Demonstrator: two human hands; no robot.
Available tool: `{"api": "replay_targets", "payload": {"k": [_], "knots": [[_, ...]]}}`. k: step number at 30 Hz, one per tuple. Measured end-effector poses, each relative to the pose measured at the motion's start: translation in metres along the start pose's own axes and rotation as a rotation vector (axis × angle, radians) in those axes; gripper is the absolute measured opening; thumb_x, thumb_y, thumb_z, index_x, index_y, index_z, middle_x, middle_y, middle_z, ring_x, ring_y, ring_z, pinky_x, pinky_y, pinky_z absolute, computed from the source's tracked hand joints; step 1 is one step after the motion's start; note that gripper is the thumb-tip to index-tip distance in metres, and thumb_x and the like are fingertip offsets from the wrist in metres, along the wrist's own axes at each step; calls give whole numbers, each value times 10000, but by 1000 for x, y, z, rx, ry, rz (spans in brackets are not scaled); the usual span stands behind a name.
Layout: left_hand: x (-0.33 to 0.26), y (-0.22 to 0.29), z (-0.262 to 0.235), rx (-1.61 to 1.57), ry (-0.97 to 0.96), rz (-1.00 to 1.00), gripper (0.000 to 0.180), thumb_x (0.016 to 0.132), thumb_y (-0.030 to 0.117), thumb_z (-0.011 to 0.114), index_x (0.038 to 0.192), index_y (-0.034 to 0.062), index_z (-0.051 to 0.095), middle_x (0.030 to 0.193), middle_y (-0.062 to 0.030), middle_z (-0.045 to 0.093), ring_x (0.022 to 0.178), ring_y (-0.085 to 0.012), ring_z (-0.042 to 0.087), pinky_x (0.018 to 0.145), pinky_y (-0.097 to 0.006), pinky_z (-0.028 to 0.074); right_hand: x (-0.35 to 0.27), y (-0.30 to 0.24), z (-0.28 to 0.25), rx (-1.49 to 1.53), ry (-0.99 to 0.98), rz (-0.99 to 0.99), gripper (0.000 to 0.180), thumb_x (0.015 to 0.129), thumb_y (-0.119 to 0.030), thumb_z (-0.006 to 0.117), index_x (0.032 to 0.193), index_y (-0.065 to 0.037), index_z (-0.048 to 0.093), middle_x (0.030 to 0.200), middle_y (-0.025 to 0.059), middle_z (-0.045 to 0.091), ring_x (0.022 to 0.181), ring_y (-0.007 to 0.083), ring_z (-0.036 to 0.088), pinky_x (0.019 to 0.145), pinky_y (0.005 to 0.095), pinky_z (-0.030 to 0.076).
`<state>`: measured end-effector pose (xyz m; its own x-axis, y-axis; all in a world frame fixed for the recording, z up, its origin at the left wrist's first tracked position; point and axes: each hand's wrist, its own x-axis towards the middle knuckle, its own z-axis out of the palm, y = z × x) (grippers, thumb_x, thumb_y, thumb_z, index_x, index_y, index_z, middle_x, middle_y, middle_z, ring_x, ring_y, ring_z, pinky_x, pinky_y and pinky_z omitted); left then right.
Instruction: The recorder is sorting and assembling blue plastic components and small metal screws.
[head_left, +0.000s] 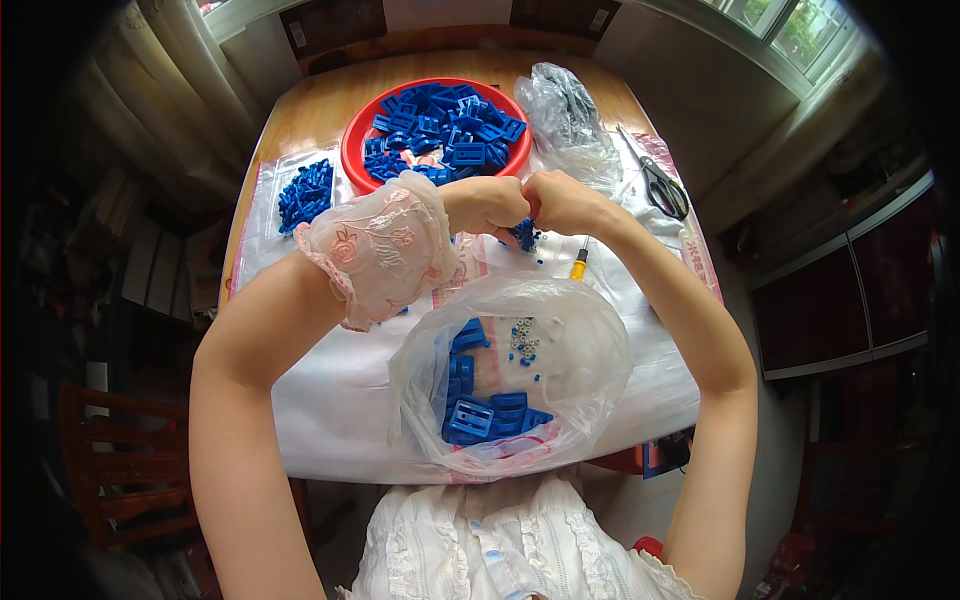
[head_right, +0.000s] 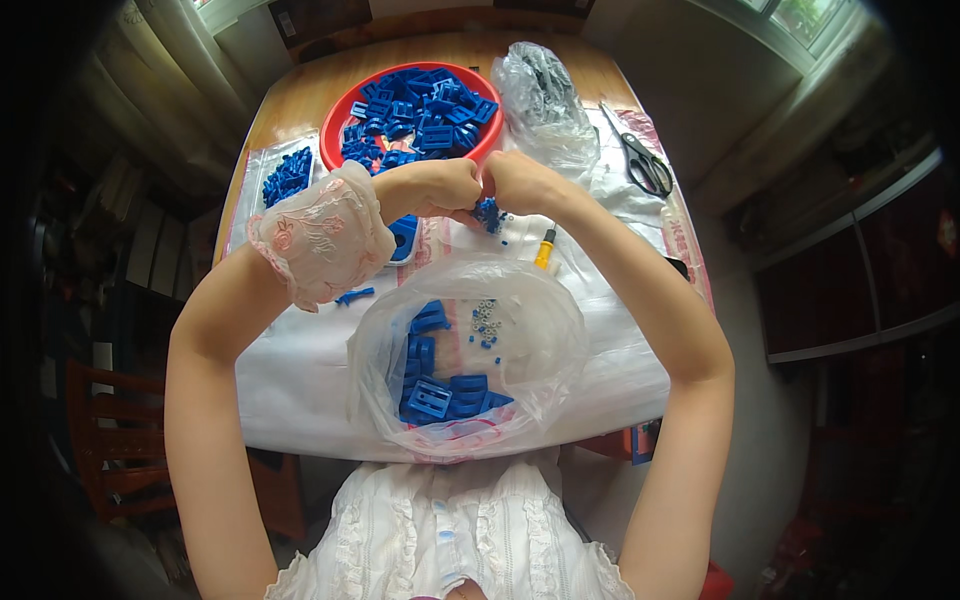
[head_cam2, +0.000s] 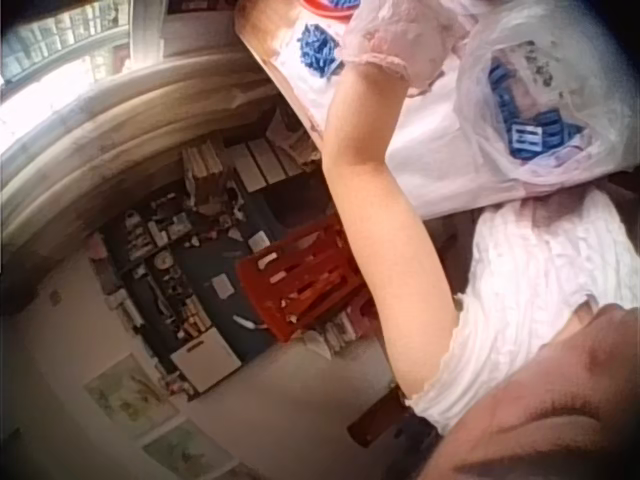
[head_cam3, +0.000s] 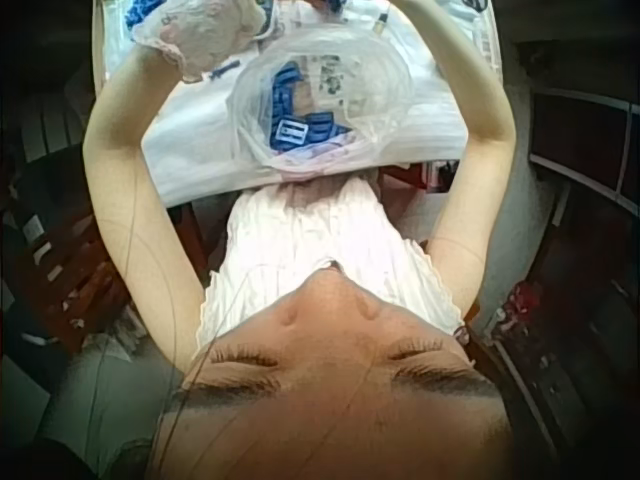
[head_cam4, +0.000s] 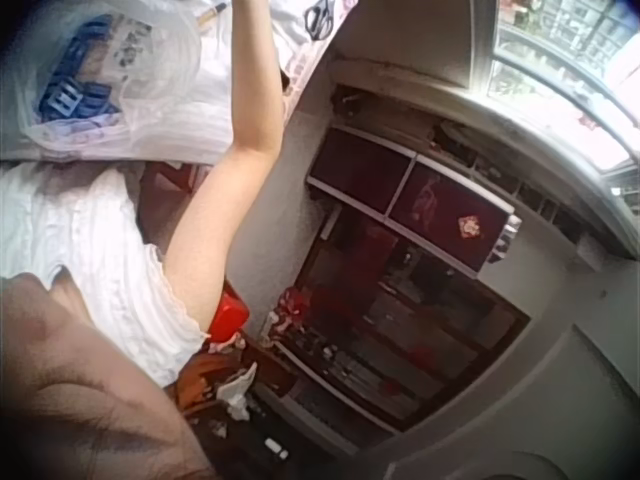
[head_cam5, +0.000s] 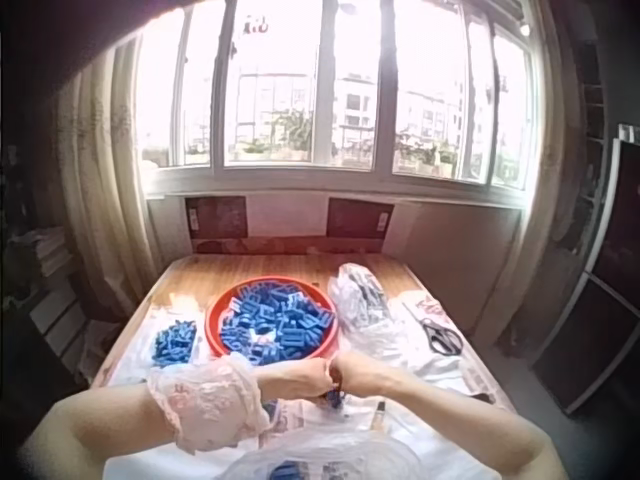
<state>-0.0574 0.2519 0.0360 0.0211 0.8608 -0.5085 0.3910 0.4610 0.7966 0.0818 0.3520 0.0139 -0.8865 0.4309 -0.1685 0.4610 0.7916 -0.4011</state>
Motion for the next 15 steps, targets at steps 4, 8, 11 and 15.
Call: {"api": "replay_targets", "payload": {"k": [4, 8, 11, 15], "knots": [[-3, -3, -5, -4, 16, 8, 292, 972, -1, 574, 1225, -136, 632, 1217, -211, 676, 1070, -257, 729, 893, -334, 627, -1, 1, 3, 34, 44, -24, 287, 777, 45, 691, 1052, 13, 767, 981, 189, 771, 932, 316, 747, 818, 394, 577], [-1, -7, -11, -9, -39, -18, 306, 993, -29, 542, 1283, -130, 543, 1239, -220, 592, 1106, -274, 675, 971, -341, 612, -3, 1, 2, 56, 33, -24, 285, 809, 37, 673, 1078, 9, 766, 998, 181, 773, 941, 300, 745, 826, 384, 575], [1, -10, -11, 48, -26, -11, 305, 1010, -24, 540, 1299, -119, 541, 1249, -217, 589, 1102, -272, 678, 975, -348, 610, -7, -2, 0, 118, 10, 20, 276, 824, 17, 667, 1083, 16, 759, 990, 160, 777, 941, 261, 745, 826, 381, 576], [1, -11, -12, -34, -22, -3, 317, 1023, -11, 549, 1321, -118, 545, 1253, -218, 599, 1106, -259, 686, 963, -326, 613, -9, 1, -3, 284, -35, 73, 280, 894, 34, 609, 1152, 36, 717, 1046, 158, 760, 969, 215, 735, 897, 340, 591]]}}
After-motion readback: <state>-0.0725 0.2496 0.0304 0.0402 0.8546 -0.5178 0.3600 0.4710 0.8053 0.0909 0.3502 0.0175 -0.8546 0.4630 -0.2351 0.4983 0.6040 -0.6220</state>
